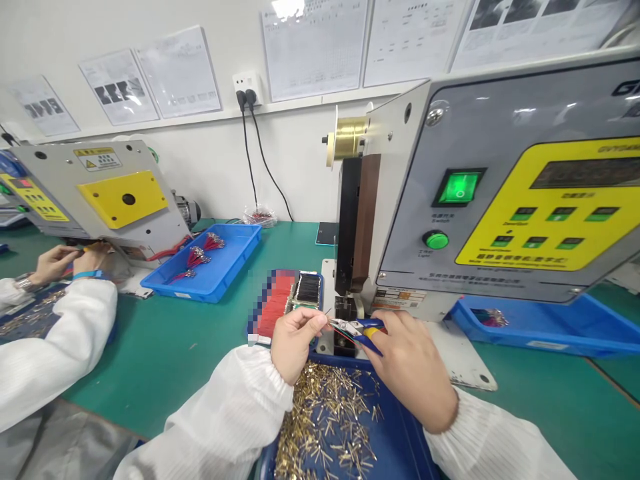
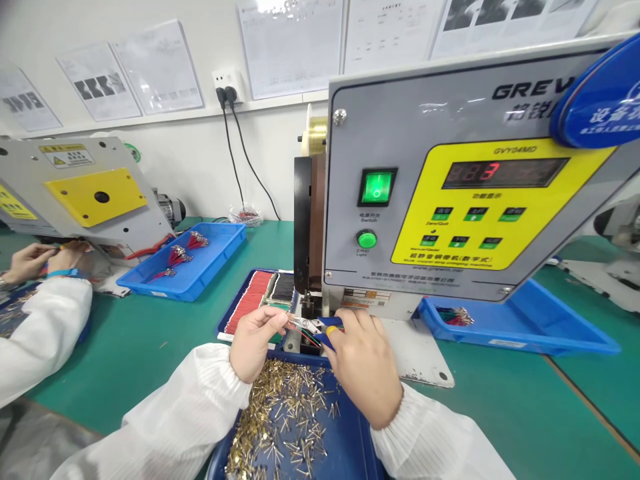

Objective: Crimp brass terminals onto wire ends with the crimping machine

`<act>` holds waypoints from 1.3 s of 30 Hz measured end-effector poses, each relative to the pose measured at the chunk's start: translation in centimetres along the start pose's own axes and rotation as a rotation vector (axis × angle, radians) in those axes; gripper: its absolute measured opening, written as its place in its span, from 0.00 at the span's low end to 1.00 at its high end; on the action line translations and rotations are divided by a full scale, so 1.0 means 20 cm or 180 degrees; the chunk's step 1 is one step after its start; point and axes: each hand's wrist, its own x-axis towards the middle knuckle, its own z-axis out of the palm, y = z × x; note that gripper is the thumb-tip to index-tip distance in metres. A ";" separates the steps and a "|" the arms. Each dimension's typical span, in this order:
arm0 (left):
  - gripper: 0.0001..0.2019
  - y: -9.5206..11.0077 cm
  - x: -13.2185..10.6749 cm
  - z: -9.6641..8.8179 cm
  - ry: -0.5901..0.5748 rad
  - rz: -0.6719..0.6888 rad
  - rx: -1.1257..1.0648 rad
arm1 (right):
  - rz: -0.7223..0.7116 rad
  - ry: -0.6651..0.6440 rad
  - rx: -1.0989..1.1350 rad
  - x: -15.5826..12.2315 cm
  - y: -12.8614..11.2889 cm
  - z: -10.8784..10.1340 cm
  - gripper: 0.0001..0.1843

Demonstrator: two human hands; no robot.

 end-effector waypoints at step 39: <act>0.11 0.00 0.00 0.00 0.0053 -0.0006 0.0086 | 0.0123 -0.0037 -0.0127 -0.01 -0.02 -0.01 0.03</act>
